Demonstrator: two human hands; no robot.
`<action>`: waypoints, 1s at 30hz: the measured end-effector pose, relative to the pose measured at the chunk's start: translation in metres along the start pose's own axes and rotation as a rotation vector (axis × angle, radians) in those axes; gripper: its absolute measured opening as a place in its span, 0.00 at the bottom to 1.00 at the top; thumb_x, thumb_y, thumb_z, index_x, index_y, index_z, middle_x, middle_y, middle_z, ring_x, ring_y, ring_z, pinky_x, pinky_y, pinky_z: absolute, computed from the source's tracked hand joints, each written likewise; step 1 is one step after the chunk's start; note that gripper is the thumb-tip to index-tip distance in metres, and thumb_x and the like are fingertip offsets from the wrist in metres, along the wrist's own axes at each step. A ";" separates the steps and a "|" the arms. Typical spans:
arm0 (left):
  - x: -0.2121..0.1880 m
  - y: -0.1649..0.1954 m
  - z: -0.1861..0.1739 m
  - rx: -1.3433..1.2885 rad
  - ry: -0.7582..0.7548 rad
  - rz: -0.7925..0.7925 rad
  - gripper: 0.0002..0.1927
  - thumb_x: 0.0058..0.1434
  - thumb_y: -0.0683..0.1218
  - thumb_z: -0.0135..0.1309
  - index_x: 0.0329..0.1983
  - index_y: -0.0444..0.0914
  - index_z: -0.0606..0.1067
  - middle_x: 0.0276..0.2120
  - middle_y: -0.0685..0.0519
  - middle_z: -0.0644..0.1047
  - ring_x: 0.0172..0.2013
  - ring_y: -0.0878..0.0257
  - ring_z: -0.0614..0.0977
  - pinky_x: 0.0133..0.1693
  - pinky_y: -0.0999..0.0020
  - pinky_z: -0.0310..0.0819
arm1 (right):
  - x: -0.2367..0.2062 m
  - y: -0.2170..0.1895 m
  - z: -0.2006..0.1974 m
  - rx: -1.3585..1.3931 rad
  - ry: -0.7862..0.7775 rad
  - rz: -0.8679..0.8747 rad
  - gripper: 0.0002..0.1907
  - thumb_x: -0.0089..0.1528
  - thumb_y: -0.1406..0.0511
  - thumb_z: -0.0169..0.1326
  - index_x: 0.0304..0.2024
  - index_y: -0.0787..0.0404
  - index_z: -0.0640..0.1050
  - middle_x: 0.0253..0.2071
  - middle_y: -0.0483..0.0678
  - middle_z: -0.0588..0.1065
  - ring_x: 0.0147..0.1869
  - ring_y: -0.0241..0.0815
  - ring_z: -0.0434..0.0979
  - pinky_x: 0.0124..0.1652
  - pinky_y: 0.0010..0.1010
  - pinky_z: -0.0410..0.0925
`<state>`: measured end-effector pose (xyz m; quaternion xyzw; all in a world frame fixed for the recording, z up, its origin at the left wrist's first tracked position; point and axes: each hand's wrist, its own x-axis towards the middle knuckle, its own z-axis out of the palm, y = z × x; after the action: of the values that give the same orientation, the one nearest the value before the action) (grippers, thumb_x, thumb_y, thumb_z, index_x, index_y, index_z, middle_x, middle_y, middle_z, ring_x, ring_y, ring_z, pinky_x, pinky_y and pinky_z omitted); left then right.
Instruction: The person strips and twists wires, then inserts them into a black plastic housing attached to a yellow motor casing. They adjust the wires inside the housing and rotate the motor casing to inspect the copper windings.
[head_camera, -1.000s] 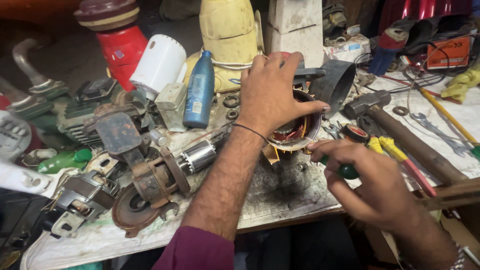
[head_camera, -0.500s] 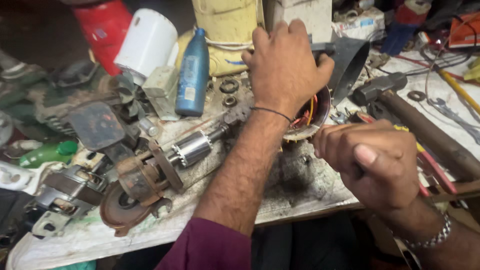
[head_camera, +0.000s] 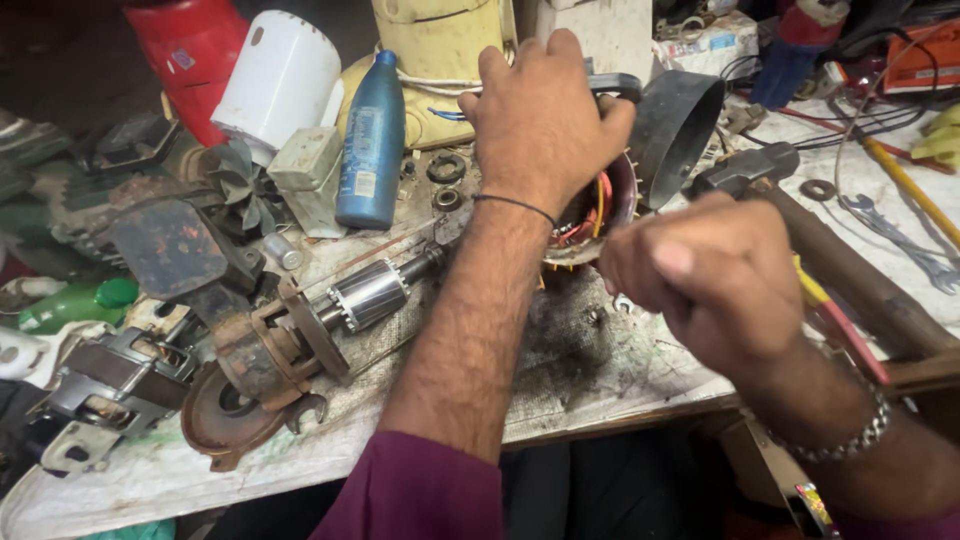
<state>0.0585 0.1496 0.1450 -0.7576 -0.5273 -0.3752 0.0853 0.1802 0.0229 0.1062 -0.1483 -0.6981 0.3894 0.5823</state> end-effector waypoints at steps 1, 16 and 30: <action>0.000 -0.002 0.000 -0.007 -0.019 -0.002 0.30 0.49 0.61 0.61 0.46 0.36 0.74 0.44 0.47 0.77 0.51 0.44 0.73 0.45 0.33 0.71 | 0.002 0.002 0.001 -0.012 0.002 0.011 0.25 0.65 0.62 0.45 0.12 0.62 0.62 0.12 0.48 0.61 0.17 0.39 0.56 0.25 0.34 0.55; 0.020 -0.024 0.014 -0.049 -0.103 0.140 0.33 0.51 0.66 0.60 0.44 0.33 0.75 0.39 0.43 0.81 0.45 0.44 0.78 0.51 0.50 0.74 | 0.013 -0.009 0.000 0.008 0.053 0.058 0.26 0.64 0.60 0.46 0.13 0.64 0.62 0.12 0.49 0.59 0.15 0.39 0.56 0.25 0.35 0.56; 0.025 -0.030 0.022 -0.080 -0.078 0.198 0.31 0.48 0.63 0.62 0.40 0.32 0.76 0.37 0.40 0.82 0.44 0.40 0.79 0.47 0.49 0.73 | 0.008 -0.015 0.007 0.062 0.095 -0.068 0.28 0.64 0.57 0.50 0.14 0.64 0.62 0.13 0.51 0.60 0.18 0.42 0.56 0.28 0.40 0.60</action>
<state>0.0471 0.1926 0.1375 -0.8228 -0.4373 -0.3559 0.0710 0.1755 0.0158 0.1226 -0.1248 -0.6619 0.3831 0.6321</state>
